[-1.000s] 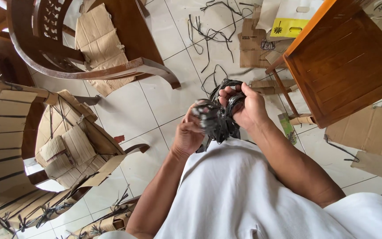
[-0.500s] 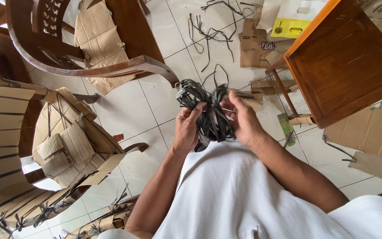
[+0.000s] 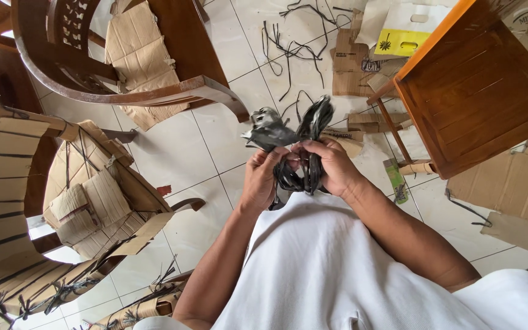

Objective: Packing a wooden chair using cardboard sheets and plastic straps

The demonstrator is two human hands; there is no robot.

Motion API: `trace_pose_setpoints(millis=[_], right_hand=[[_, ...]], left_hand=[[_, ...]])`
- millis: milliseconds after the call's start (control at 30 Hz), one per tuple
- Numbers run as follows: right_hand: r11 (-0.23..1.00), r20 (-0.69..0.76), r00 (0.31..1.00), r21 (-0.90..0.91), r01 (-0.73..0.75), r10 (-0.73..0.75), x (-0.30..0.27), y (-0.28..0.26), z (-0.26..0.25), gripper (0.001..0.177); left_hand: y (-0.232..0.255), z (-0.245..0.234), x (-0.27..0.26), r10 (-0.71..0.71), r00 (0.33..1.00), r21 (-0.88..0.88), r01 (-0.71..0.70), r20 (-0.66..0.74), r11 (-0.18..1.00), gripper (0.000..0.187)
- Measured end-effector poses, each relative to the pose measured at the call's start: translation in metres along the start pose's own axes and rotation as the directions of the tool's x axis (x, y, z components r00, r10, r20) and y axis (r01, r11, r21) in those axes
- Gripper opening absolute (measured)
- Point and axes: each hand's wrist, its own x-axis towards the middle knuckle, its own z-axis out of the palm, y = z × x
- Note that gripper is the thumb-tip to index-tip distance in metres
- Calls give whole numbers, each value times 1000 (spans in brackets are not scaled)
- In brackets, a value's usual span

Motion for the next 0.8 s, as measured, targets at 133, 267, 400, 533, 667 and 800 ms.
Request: trace_pose_setpoints(millis=[133,267,400,533,667,800], right_hand=[[997,19,999,62,41,-43,-9,-1,8,14],[996,47,999,92,21,-25,-2,4,-2,13],[992,61,996,106,65,-72,-7,1,5,11],[994,82,995,102,49,-58,-5,3,1,11],[995,81,995,85,51,-58,4,-1,-8,14],[991,80,996,131,15,-26,-5,-22,-5,12]], left_hand=[[6,-5,7,-68,996,-33,67,-50,997,14],[4,-11,10,-81,996,17,81,-44,997,22],[3,-9,10,-44,998,127,49,-39,991,33],[5,-3,7,-17,997,167,30,-79,986,33],[-2,-3,8,0,992,142,17,-123,990,28],[-4,-48,38,-20,979,-80,4,-201,997,19]])
